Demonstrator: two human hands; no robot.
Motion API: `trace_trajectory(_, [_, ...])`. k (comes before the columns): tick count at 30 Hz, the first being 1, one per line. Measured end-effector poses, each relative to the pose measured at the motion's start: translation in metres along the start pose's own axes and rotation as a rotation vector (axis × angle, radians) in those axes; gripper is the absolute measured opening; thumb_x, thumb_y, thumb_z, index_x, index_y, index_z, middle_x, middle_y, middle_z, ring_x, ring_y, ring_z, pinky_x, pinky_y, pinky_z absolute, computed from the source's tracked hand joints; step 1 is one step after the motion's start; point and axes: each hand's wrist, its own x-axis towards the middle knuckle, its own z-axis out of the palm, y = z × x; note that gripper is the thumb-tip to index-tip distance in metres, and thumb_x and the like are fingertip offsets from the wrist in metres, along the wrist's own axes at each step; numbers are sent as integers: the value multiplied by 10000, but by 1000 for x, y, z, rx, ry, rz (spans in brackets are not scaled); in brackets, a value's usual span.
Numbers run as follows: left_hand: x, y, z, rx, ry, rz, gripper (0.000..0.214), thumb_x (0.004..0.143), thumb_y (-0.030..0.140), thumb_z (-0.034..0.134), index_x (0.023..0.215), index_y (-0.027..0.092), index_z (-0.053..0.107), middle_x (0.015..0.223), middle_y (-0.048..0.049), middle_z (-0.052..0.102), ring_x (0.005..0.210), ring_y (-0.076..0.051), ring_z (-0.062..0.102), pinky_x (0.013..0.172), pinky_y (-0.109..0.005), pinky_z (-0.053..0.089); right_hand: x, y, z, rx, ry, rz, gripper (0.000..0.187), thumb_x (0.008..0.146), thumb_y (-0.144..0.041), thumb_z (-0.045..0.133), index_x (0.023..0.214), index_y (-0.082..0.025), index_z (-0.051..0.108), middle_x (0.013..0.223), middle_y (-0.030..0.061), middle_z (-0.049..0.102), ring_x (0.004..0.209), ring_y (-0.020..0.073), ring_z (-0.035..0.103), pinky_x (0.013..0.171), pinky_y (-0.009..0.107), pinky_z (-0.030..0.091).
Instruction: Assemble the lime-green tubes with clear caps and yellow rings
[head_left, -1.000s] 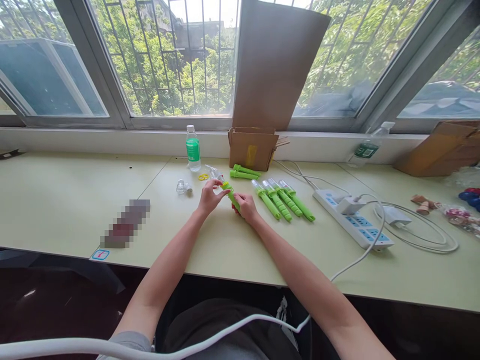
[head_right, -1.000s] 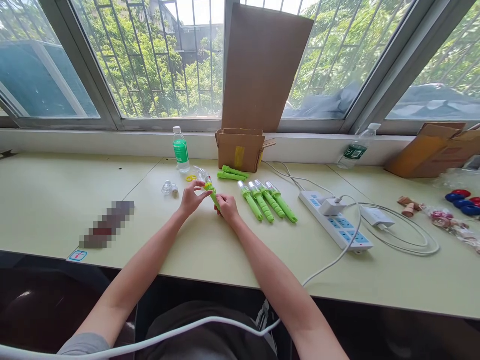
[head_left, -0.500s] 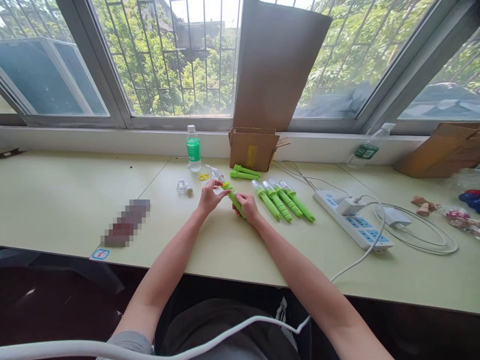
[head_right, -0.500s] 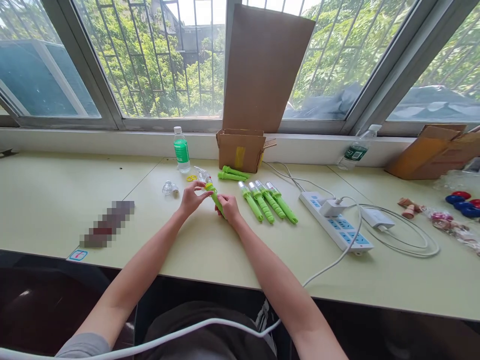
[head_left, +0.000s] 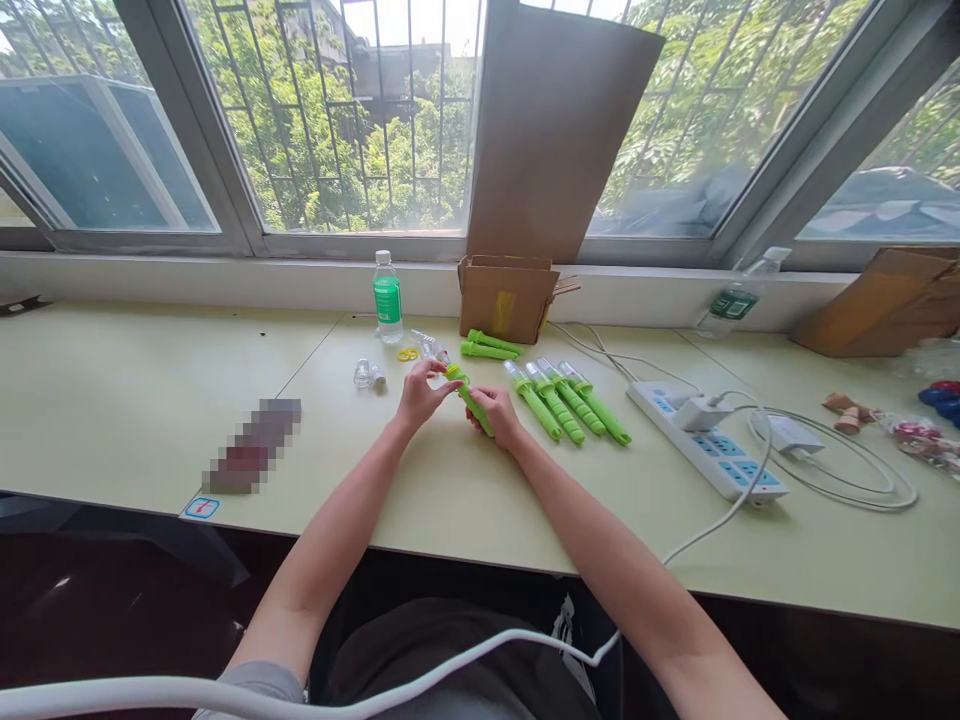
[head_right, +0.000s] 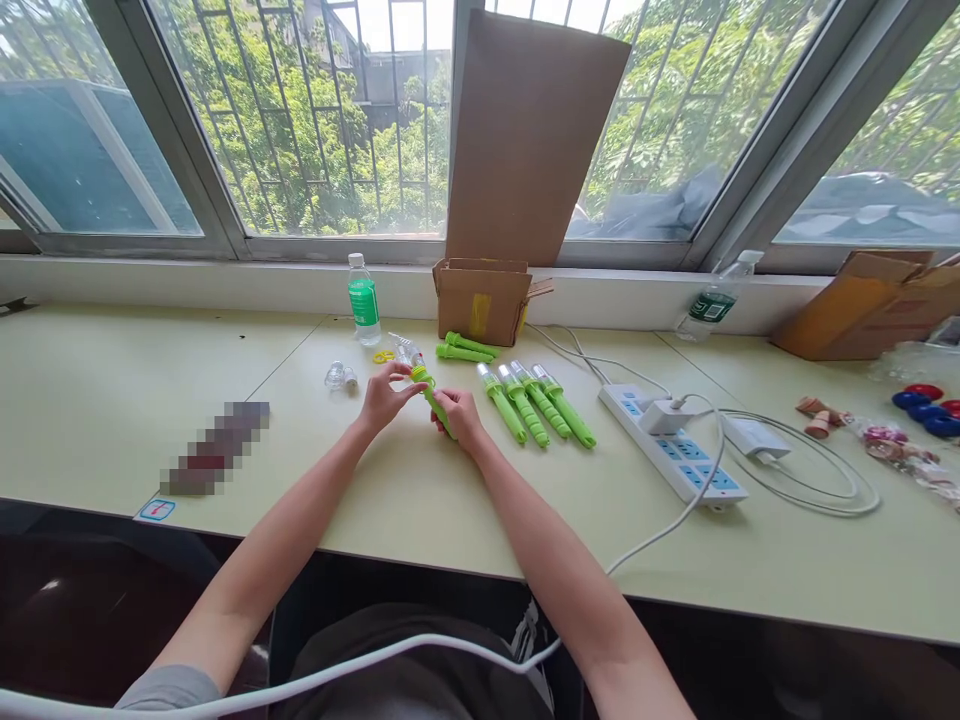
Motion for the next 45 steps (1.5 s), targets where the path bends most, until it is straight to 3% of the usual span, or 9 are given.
trace_trajectory(6, [-1,-1,1,2,-9,15,361,675,433,731,904,203,574,914,-45,649,864,-176,636,767,-360,544,1,-2,-4,34,-21,27,358,694,-494,609,792,-150,628,498,2,559,360,94,431,320,218,271])
trace_trajectory(11, [0,0,2,13,-7,26,269,718,412,698,832,201,577,874,-37,650,861,-175,633,755,-360,547,-1,-6,-3,6,-54,11,325,666,-468,652,736,-153,611,479,-15,537,350,82,401,317,219,268])
trace_trajectory(17, [-1,3,2,-14,-10,0,334,692,433,716,887,201,575,900,-41,642,861,-176,632,759,-362,545,-2,-7,-4,1,-59,19,310,664,-461,661,736,-164,607,480,-23,541,356,80,404,324,217,270])
trace_trajectory(28, [-2,0,3,-37,-47,-19,247,745,375,680,872,203,555,942,-43,648,887,-170,631,793,-368,541,2,0,-6,10,-52,34,407,669,-518,664,886,-191,556,544,1,623,359,98,453,338,211,321])
trace_trajectory(35, [-2,-3,1,33,8,25,271,727,382,697,894,207,574,909,-47,640,869,-179,621,750,-358,544,2,3,4,-74,8,-49,389,702,-560,620,787,-184,575,596,6,600,415,109,514,400,240,422])
trace_trajectory(40, [-2,-2,1,43,-25,-1,312,722,421,694,903,204,562,918,-48,631,873,-179,615,750,-351,539,1,3,7,-166,14,-66,393,774,-540,519,610,-183,521,480,-16,500,372,90,439,363,225,366])
trace_trajectory(45, [-2,-2,1,35,-57,-58,309,734,444,675,872,198,549,901,-47,629,868,-179,614,769,-354,532,2,4,5,-169,29,-61,365,790,-490,498,592,-184,508,476,-24,487,364,85,414,343,220,326])
